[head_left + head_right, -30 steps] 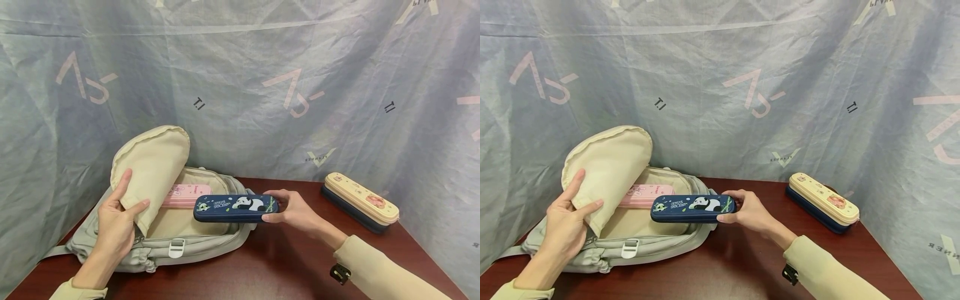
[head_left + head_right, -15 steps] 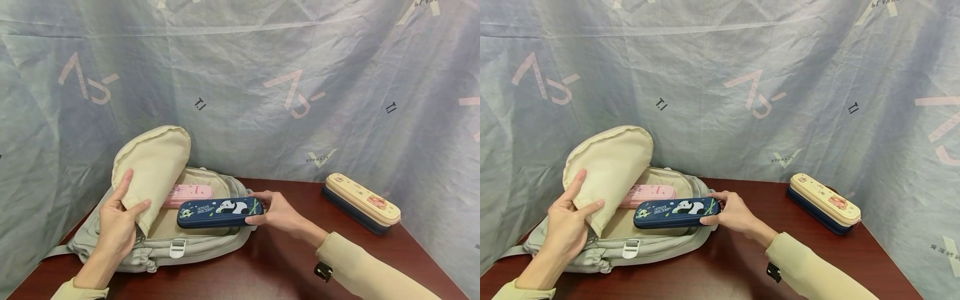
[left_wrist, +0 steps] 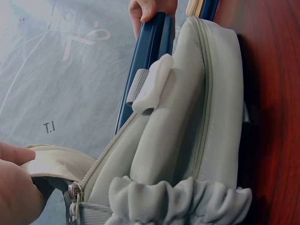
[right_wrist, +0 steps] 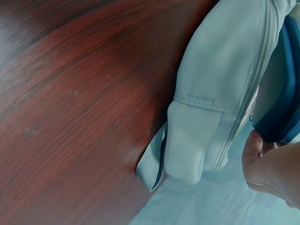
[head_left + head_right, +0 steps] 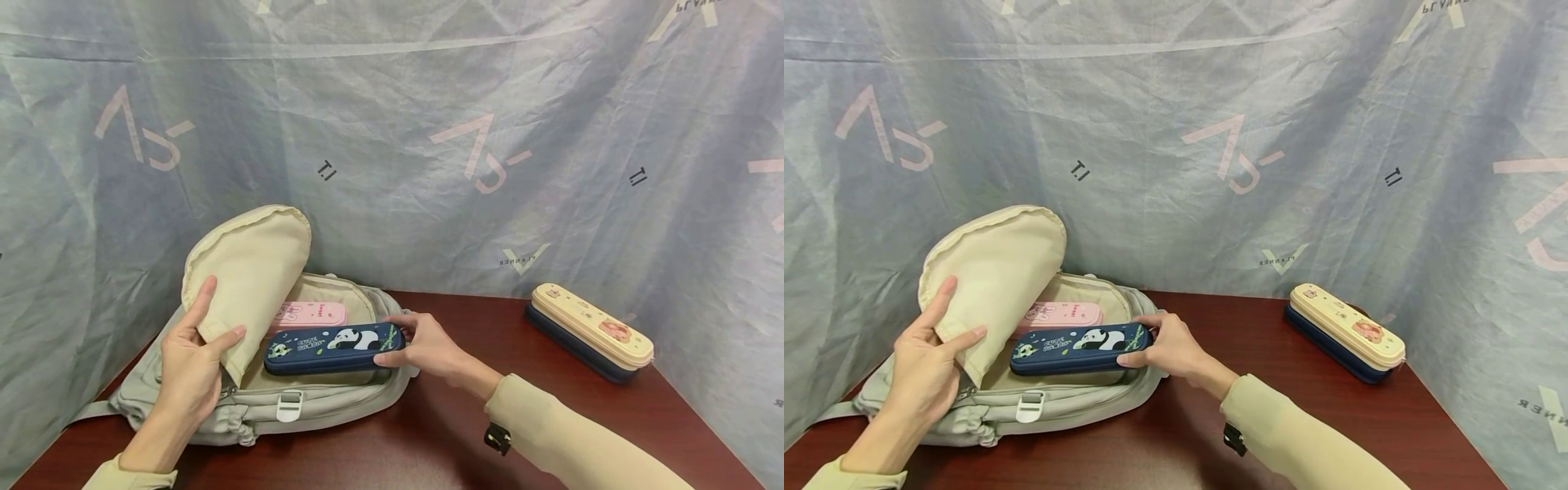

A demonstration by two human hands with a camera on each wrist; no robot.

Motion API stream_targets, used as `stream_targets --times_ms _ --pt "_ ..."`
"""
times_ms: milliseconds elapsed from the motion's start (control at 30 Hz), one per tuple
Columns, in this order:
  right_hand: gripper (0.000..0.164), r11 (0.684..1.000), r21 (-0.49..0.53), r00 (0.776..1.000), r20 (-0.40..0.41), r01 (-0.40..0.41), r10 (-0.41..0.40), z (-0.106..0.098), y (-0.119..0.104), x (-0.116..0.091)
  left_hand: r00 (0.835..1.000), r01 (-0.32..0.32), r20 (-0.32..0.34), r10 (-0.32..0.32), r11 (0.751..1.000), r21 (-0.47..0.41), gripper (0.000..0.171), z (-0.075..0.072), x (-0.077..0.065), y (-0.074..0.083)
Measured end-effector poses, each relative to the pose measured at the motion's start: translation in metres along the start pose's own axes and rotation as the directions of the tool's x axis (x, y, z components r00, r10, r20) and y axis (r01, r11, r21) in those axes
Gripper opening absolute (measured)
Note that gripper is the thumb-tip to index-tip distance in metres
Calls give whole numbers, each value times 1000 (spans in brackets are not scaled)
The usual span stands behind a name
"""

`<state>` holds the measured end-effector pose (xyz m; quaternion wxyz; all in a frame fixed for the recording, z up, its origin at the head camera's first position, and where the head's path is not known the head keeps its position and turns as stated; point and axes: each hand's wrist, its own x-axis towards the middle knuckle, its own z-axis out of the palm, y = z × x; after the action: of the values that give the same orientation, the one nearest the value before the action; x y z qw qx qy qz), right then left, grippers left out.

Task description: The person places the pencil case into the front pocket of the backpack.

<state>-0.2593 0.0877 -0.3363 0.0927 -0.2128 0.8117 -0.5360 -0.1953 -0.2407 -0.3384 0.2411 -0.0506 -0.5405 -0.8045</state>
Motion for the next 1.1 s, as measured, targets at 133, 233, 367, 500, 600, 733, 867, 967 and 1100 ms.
stream_targets --times_ms 133,233,367,500,600,733,867,967,1100 --pt "59 1000 13 1000 -4 -5 5 8 0 6 1000 -5 -3 5 1000 -11 91 1 0 0" --pt "61 1000 1 1000 -12 -15 15 15 0 9 1000 -4 0 4 1000 -12 90 1 0 0" --pt "58 1000 -5 1000 -9 -14 14 22 -1 13 1000 0 1 0 1000 -7 90 1 0 0" --pt "53 1000 1 1000 10 -3 3 29 -2 16 1000 2 0 -2 1000 -2 89 1 0 0" --pt "53 1000 -1 1000 17 0 0 33 -3 19 1000 2 3 -2 1000 0 89 0 0 0" --pt "54 1000 3 1000 16 -3 3 37 -4 23 1000 3 5 -3 1000 -3 89 -1 0 0" --pt "52 999 39 1000 16 3 -4 41 -4 25 1000 6 8 -5 1000 -13 90 -1 0 0" --pt "48 998 67 1000 15 18 -19 45 -4 26 1000 2 13 -2 1000 -19 90 -1 1 0" --pt "47 997 76 999 3 31 -32 52 -4 27 1000 -4 20 5 999 -33 90 -2 0 -1"
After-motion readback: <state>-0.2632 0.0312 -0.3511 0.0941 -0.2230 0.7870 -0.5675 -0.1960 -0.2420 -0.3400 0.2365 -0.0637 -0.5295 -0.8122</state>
